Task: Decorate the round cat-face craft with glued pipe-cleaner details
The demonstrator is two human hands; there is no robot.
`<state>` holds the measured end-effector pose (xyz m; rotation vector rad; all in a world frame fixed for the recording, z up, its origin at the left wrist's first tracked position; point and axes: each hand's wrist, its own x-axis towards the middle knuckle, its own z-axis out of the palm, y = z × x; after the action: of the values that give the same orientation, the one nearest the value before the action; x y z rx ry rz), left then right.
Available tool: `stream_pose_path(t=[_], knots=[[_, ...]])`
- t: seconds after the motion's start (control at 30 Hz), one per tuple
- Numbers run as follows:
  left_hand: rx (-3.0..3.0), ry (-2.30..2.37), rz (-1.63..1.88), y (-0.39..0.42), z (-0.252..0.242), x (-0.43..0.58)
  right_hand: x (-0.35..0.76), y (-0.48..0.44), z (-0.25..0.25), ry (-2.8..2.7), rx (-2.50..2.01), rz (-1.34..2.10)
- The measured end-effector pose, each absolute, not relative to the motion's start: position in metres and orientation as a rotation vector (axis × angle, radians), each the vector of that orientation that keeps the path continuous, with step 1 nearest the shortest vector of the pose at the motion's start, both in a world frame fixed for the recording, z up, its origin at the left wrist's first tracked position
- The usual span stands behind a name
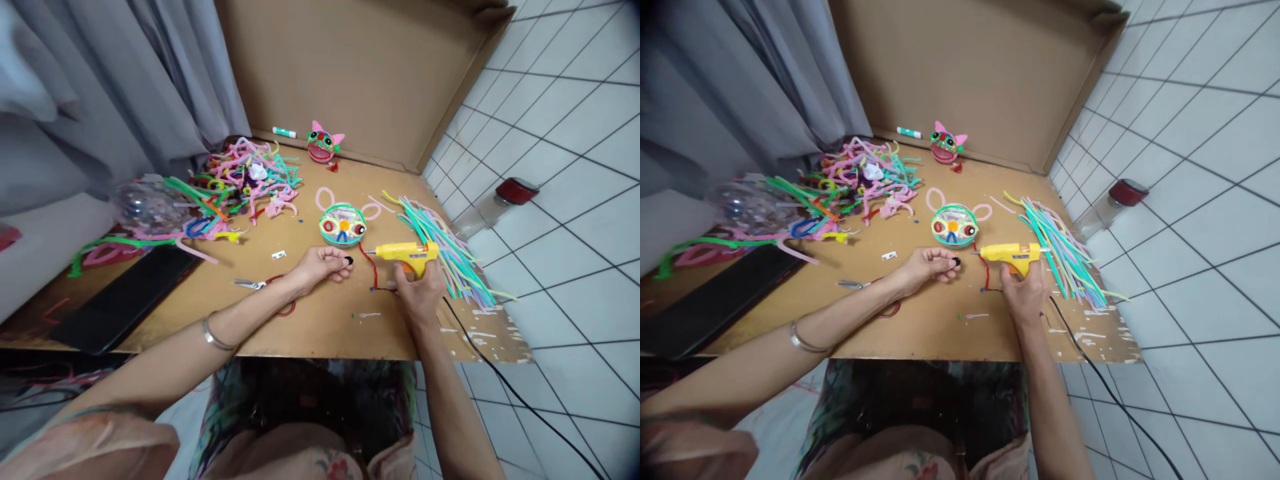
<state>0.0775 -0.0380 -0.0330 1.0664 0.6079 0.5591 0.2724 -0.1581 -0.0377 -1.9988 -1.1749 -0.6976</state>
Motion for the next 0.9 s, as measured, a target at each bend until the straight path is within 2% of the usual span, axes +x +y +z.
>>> stream_pose_path(t=[0.33,0.9], knots=[[1.011,0.615,0.572,-0.037,-0.034,0.079,0.267,-0.158,-0.047,-1.412,-1.921,-0.759],[1.005,0.639,0.561,-0.037,-0.032,0.079,0.266,-0.158,-0.048,-1.416,-1.978,-0.811]])
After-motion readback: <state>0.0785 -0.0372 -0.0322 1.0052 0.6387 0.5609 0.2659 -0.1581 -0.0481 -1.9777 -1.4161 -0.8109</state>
